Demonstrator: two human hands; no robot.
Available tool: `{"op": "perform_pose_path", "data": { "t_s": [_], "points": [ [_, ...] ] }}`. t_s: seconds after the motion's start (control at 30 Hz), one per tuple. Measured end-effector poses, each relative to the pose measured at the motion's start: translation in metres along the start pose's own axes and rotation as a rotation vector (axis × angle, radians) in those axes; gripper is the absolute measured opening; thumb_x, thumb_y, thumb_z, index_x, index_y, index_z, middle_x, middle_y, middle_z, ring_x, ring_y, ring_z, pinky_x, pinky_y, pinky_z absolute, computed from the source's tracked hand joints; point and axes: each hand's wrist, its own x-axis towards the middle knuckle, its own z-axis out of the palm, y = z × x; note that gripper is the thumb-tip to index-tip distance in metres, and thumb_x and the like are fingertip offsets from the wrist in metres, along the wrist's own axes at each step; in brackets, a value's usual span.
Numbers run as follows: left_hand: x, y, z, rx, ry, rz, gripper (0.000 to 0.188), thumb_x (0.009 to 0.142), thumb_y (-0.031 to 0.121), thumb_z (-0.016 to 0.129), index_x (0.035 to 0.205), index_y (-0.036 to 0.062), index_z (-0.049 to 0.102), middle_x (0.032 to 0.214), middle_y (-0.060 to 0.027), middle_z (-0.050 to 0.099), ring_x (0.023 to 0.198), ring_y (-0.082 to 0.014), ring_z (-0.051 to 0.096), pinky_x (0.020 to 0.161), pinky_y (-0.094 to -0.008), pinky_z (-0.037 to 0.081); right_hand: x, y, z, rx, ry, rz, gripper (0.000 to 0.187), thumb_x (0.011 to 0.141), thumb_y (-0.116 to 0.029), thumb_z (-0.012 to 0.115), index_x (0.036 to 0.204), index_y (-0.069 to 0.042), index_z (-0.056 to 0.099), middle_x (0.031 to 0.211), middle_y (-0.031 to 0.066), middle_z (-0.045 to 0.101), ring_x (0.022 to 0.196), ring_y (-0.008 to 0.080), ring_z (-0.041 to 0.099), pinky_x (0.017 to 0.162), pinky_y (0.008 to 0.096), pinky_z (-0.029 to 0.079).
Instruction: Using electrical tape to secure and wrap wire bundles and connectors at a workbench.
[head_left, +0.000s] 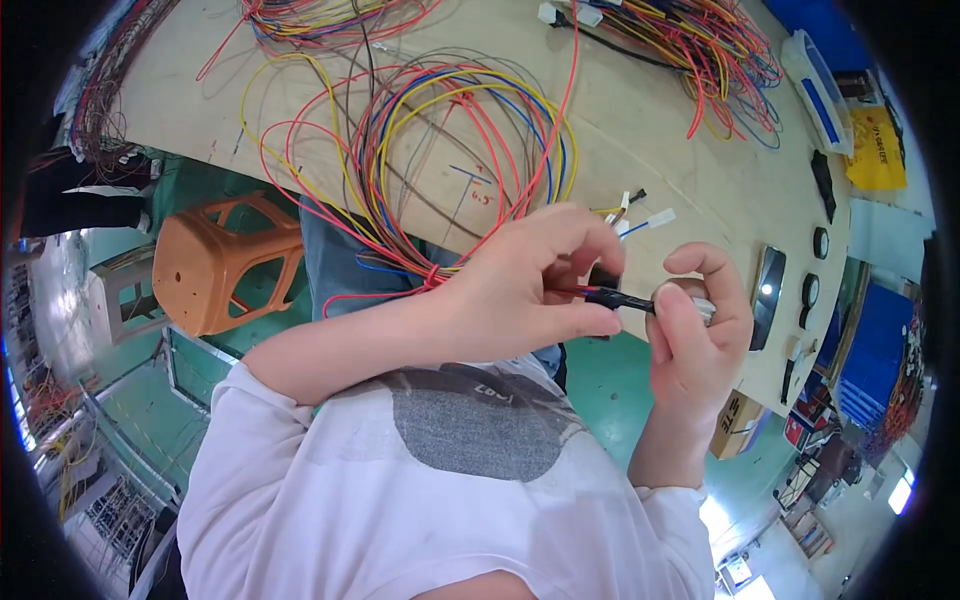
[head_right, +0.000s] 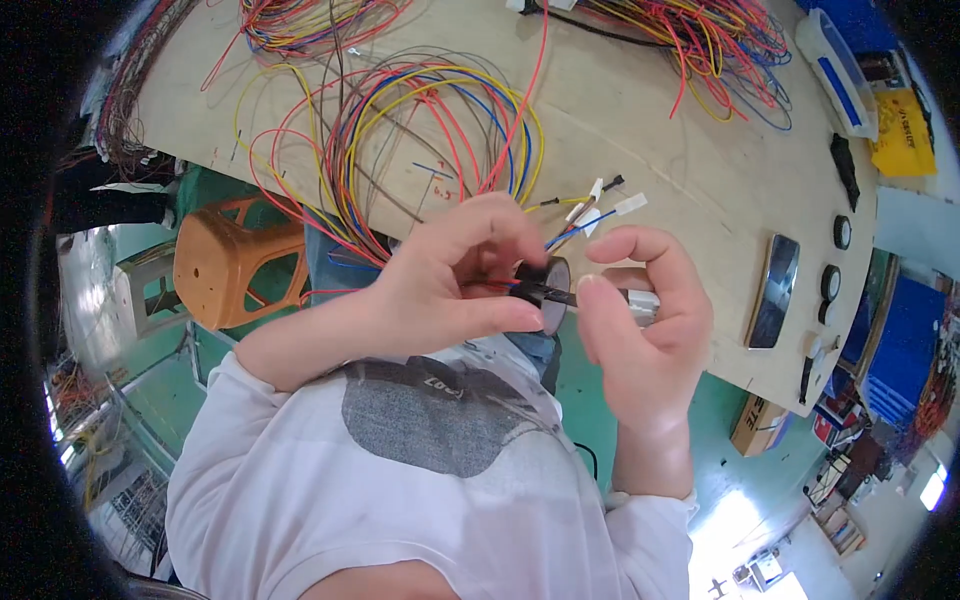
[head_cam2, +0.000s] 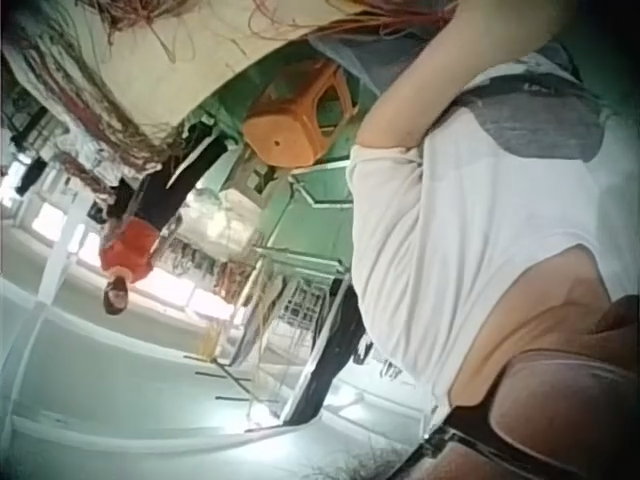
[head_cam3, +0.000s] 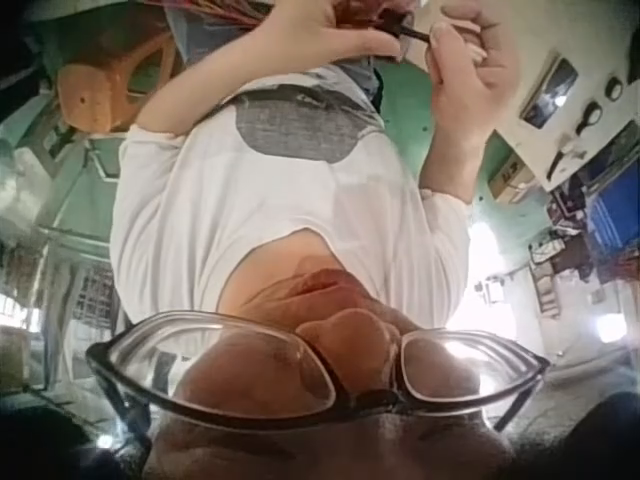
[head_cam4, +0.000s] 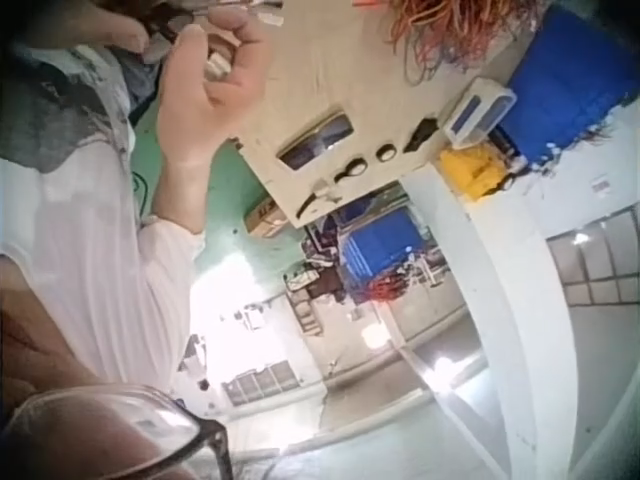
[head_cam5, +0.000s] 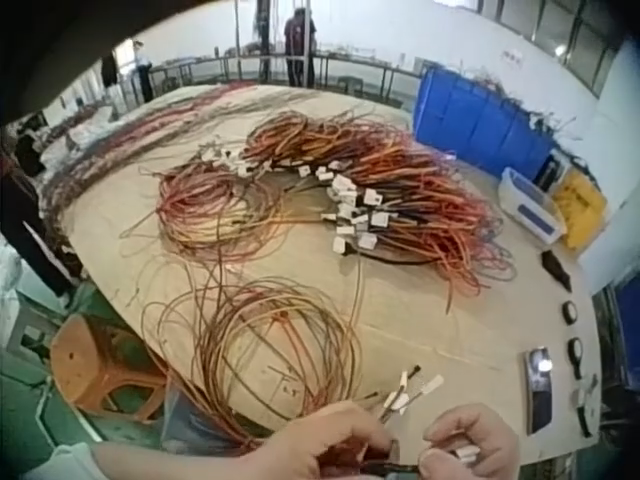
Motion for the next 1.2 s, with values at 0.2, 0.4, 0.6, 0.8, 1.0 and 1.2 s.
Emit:
{"op": "perform_pose_path", "data": {
  "t_s": [0.2,0.4,0.6,0.8,1.0,1.2],
  "points": [
    [0.008,-0.007,0.005,0.169,0.149,0.117,0.051,0.067,-0.004,0.064,0.11,0.0043,0.038,0.087,-0.0044,0.047,0.066,-0.0099,0.047,0.058,-0.0232,0.043,-0.001,0.002,0.01,0.088,-0.028,-0.054,0.016,0.075,0.003,0.05,0.09,-0.001,0.049,0.063,0.0004,0.049,0.044,0.0021,0.039,0.039,0.0157,0.027],
    [0.005,0.026,-0.009,-0.562,0.114,-0.267,0.048,0.066,0.019,0.068,0.105,0.0033,0.045,0.075,0.0004,0.047,0.051,-0.0018,0.036,0.041,-0.015,0.026,0.0,-0.002,0.01,0.151,-0.007,-0.046,0.015,0.074,0.004,0.049,0.089,0.0,0.049,0.064,0.0006,0.049,0.043,0.0022,0.037,0.038,0.0158,0.026],
    [-0.007,0.014,-0.014,-0.324,-0.087,0.151,0.052,0.068,0.034,0.067,0.104,0.0017,0.047,0.081,-0.0012,0.047,0.064,-0.0068,0.043,0.055,-0.0176,0.033,0.001,-0.017,-0.005,0.081,-0.036,0.077,0.018,0.072,0.001,0.047,0.089,0.002,0.05,0.052,-0.0046,0.042,0.039,0.0005,0.031,0.037,0.0165,0.02],
    [-0.004,0.005,-0.004,-0.103,-0.024,-0.001,0.009,0.072,0.0,0.062,0.078,0.0017,0.055,0.08,-0.001,0.047,0.071,-0.0057,0.047,0.06,-0.0187,0.038,0.007,-0.012,-0.002,0.248,-0.064,0.018,0.032,0.071,0.001,0.048,0.103,0.004,0.043,0.048,-0.0055,0.039,0.038,0.0011,0.03,0.036,0.0178,0.019],
    [-0.002,0.002,-0.01,-0.13,-0.012,0.109,0.018,0.071,0.003,0.065,0.084,0.0007,0.054,0.082,-0.0014,0.047,0.071,-0.0063,0.047,0.061,-0.0177,0.038,0.005,0.024,0.015,0.173,-0.108,-0.064,0.015,0.075,-0.003,0.055,0.089,0.001,0.054,0.068,0.003,0.051,0.056,0.0071,0.046,0.047,0.0192,0.034],
    [0.0,0.001,-0.006,0.289,0.166,0.048,0.049,0.065,0.003,0.07,0.106,0.0056,0.044,0.092,-0.0039,0.048,0.076,-0.0062,0.049,0.055,-0.0184,0.04,0.009,0.027,0.019,0.152,-0.133,-0.36,0.005,0.074,0.004,0.055,0.078,0.001,0.055,0.078,0.0084,0.054,0.066,0.0111,0.051,0.059,0.0219,0.041]
  ]
}}
